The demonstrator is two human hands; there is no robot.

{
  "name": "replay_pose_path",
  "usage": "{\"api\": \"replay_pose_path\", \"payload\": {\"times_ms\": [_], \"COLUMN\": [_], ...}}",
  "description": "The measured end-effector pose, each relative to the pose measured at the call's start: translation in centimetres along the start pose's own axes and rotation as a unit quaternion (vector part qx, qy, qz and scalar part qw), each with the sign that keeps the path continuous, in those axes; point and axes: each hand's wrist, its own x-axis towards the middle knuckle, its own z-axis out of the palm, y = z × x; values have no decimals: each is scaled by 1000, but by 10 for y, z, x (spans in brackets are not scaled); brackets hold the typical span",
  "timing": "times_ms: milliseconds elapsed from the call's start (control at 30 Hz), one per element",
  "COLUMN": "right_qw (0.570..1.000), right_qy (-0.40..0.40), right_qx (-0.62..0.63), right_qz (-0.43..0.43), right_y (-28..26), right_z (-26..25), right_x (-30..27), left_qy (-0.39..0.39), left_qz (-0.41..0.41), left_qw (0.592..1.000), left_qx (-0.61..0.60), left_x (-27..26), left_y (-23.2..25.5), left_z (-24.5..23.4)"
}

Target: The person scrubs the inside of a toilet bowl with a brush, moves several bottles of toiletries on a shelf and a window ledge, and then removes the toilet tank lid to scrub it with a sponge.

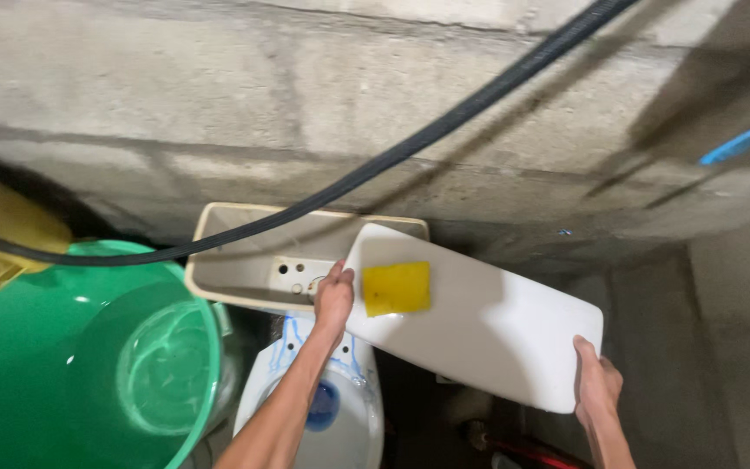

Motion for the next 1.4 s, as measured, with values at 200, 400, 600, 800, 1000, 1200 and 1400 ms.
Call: {"api": "replay_pose_path", "payload": {"times_ms": [200, 400, 600, 800, 1000, 1200, 1400], "right_qw": [996, 988, 976, 960, 963, 953, 967], "right_qy": [-67, -113, -114, -115, -111, -67, -79], "right_qx": [11, -35, -151, -212, -196, -219, -190], "right_qz": [-54, -94, -110, -143, -148, -196, -153], "right_y": [-21, -57, -87, -96, -86, -80, -84], "right_z": [69, 153, 216, 247, 261, 264, 258], "right_x": [-24, -53, -87, -104, -102, -96, -97], "left_qy": [106, 180, 231, 214, 192, 190, 180], "left_qz": [38, 61, 33, 16, 25, 38, 29], "left_qw": [987, 971, 962, 963, 961, 962, 960], "left_qx": [116, 144, 142, 165, 198, 190, 214], "left_x": [6, 20, 39, 55, 81, 91, 88], "left_y": [21, 28, 28, 36, 23, 8, 9], "left_z": [-74, -148, -197, -227, -237, -234, -226]}}
